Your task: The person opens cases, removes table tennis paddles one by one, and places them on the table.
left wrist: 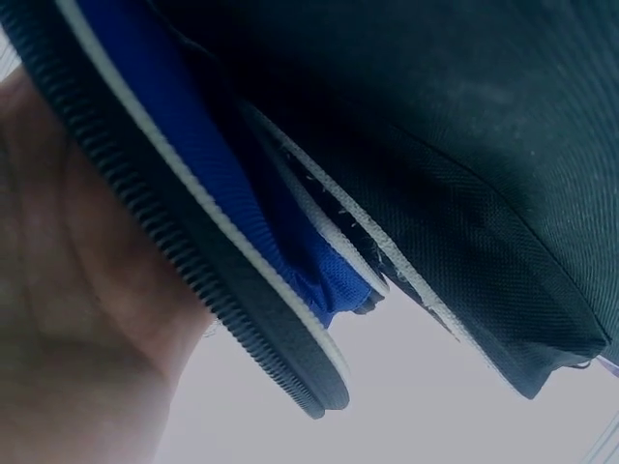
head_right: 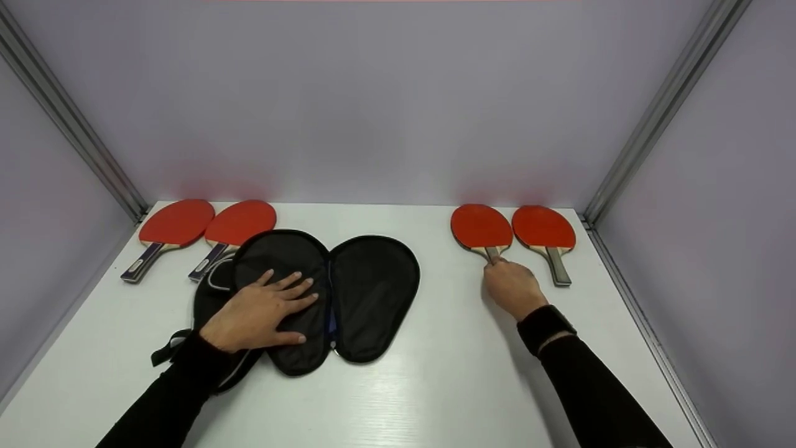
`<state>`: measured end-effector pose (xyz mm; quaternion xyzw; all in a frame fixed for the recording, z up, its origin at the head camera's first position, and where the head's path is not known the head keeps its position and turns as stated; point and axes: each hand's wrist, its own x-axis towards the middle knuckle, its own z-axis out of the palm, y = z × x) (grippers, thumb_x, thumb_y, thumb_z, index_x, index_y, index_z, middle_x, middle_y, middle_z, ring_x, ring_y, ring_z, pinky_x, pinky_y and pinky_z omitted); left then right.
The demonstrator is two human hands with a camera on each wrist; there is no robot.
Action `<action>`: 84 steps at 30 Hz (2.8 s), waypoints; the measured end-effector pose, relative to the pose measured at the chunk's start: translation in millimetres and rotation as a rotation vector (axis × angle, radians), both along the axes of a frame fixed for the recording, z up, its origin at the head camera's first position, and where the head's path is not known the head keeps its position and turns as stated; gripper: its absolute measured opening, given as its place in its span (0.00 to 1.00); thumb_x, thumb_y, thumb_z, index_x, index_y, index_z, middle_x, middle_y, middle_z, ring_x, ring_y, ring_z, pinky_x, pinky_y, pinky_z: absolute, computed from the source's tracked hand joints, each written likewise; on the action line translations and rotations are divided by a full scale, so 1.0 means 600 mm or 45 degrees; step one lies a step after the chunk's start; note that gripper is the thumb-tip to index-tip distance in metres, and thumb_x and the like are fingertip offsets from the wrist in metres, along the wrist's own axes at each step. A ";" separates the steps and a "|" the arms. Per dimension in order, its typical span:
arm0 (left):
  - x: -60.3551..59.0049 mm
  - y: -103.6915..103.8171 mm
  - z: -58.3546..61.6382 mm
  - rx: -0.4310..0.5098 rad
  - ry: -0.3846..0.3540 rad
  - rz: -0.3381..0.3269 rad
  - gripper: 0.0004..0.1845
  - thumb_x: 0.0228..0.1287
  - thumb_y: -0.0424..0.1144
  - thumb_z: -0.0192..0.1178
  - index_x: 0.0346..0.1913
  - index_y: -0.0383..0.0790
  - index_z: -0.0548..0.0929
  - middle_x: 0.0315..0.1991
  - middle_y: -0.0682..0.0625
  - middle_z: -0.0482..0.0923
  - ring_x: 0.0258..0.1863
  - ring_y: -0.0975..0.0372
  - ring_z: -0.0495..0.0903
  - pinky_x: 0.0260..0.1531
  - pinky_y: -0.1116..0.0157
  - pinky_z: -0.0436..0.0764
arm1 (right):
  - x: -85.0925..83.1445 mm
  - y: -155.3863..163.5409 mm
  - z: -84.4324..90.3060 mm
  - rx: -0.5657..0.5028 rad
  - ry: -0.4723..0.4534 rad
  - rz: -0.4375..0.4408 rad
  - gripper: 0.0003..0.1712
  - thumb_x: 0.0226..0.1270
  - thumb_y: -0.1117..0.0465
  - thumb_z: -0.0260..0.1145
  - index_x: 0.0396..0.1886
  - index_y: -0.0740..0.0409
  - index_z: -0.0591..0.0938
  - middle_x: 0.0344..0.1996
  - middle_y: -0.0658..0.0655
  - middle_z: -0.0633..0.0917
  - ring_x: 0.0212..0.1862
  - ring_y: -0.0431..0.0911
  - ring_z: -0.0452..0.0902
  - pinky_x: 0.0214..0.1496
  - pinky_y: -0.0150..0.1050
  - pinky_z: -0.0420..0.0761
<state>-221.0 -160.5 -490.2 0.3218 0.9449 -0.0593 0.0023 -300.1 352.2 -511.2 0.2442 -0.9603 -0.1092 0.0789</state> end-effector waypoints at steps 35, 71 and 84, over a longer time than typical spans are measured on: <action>-0.025 -0.051 0.057 0.209 0.214 0.276 0.40 0.90 0.59 0.64 0.91 0.38 0.73 0.92 0.40 0.70 0.93 0.46 0.70 0.95 0.43 0.67 | 0.098 -0.184 -0.010 -0.128 -0.054 0.462 0.30 0.83 0.53 0.79 0.75 0.66 0.89 0.72 0.65 0.93 0.73 0.57 0.93 0.62 0.52 0.99; -0.032 -0.089 0.085 0.844 -0.043 0.433 0.32 0.99 0.53 0.49 0.91 0.40 0.72 0.89 0.39 0.74 0.89 0.42 0.75 0.89 0.35 0.74 | 0.099 -0.171 -0.014 -0.194 -0.233 0.442 0.37 0.87 0.43 0.74 0.79 0.67 0.85 0.78 0.67 0.87 0.81 0.60 0.86 0.75 0.56 0.93; -0.051 -0.037 0.087 0.991 -0.113 0.222 0.32 1.00 0.56 0.45 0.93 0.48 0.68 0.91 0.46 0.72 0.91 0.50 0.72 0.93 0.44 0.71 | 0.094 -0.165 -0.016 -0.203 -0.246 0.474 0.38 0.87 0.42 0.74 0.79 0.66 0.86 0.78 0.66 0.87 0.81 0.59 0.86 0.76 0.56 0.92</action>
